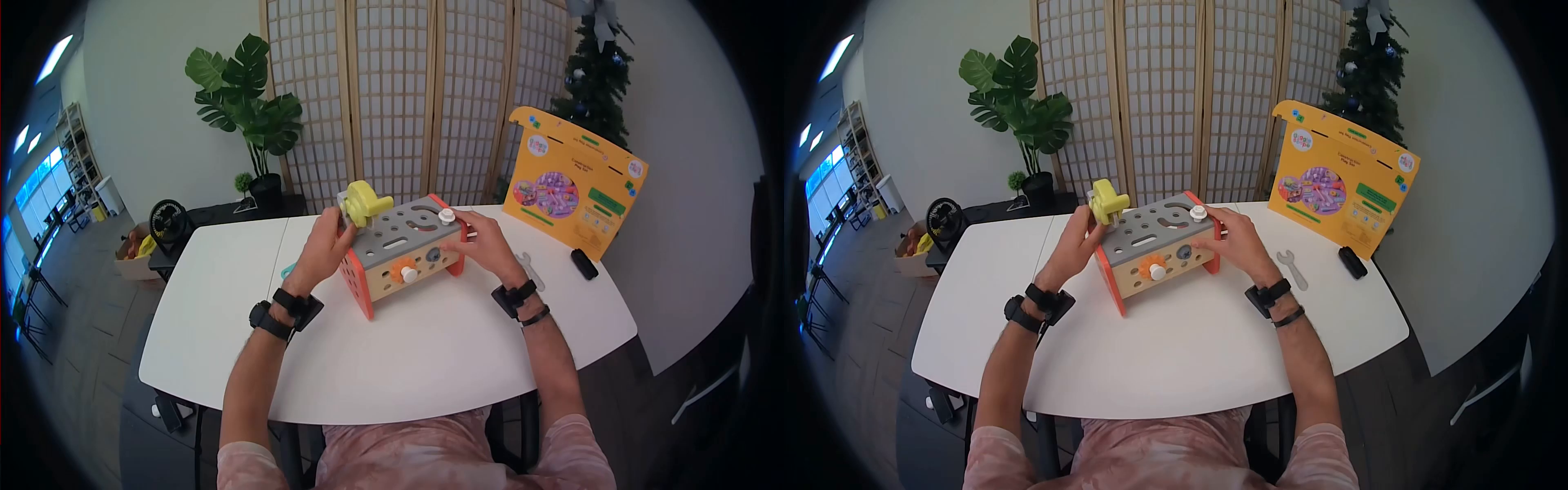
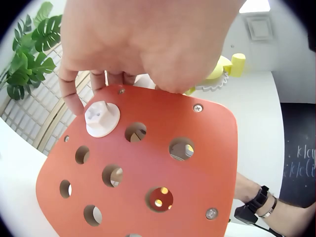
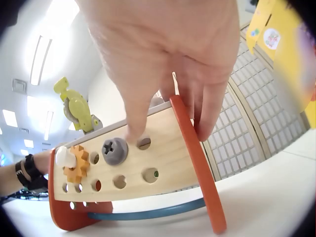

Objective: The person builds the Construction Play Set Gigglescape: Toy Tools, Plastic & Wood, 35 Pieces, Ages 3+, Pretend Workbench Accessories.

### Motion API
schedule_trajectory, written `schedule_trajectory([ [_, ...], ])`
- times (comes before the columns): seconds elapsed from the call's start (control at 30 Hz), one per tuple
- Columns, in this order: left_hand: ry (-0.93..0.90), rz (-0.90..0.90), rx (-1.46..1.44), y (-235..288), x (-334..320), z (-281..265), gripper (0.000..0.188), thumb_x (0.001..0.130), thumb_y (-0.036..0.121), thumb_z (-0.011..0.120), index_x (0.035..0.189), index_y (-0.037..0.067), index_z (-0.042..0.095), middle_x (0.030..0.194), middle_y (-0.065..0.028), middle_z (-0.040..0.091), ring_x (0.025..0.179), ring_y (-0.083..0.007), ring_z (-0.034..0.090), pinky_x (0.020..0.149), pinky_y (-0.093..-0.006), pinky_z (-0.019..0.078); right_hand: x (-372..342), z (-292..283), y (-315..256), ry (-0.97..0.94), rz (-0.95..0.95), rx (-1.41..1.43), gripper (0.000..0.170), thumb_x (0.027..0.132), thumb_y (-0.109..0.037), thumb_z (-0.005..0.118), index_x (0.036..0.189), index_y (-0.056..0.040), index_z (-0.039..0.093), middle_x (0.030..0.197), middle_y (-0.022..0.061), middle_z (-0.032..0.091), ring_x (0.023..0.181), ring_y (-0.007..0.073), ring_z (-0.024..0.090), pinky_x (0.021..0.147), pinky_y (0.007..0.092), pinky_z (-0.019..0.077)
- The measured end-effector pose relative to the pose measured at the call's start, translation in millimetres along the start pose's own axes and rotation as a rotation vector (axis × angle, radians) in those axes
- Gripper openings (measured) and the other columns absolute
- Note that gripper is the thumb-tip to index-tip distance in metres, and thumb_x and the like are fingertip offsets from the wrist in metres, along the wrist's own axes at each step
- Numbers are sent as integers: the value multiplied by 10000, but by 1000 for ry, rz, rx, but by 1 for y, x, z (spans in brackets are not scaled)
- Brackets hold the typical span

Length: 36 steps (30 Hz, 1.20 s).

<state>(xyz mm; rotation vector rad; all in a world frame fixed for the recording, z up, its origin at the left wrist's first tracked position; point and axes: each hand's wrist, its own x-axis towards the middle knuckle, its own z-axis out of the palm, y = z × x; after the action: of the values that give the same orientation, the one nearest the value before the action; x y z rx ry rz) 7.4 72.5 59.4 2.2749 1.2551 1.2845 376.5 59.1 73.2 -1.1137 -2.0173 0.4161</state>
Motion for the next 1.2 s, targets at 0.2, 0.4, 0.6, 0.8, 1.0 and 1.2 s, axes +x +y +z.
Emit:
schedule_trajectory([
  [0.2,96,-6,72,9,-1,8,297,1078,255,636,1097,-28,546,1022,-215,558,931,-407,541,825,-517,442,21,1,5,-22,91,5,806,846,-160,947,1552,-13,585,1265,148,778,1025,212,782,909,336,648],
  [0.4,138,3,190,10,-2,19,278,1085,237,608,1093,-35,548,1067,-231,551,964,-438,527,832,-542,431,36,4,21,-65,91,102,803,883,-142,920,1588,-35,553,1356,149,743,1079,207,753,944,346,632],
  [0.6,148,25,248,8,-4,23,276,1104,241,573,1092,-34,547,1111,-233,536,989,-442,512,855,-543,442,37,5,24,-87,129,112,838,914,-142,896,1641,-57,487,1391,140,723,1110,229,747,970,362,624],
  [0.8,154,8,270,10,-5,26,283,1108,251,569,1096,-31,551,1122,-231,540,1007,-445,519,875,-552,454,39,5,30,-100,126,101,847,920,-159,894,1651,-67,476,1391,135,720,1138,237,740,986,370,618],
  [1.0,182,-10,269,16,-5,30,264,1110,236,559,1100,-28,558,1106,-228,534,998,-435,515,874,-543,436,40,6,35,-81,88,124,857,901,-175,908,1648,-110,493,1354,157,742,1119,249,745,985,383,619],
  [1.2,180,-55,300,22,-6,30,306,1117,279,568,1090,-26,558,1131,-227,553,1051,-455,546,887,-569,476,41,5,34,-112,103,118,843,933,-160,883,1661,-75,465,1424,125,697,1157,228,720,1003,366,610],
])
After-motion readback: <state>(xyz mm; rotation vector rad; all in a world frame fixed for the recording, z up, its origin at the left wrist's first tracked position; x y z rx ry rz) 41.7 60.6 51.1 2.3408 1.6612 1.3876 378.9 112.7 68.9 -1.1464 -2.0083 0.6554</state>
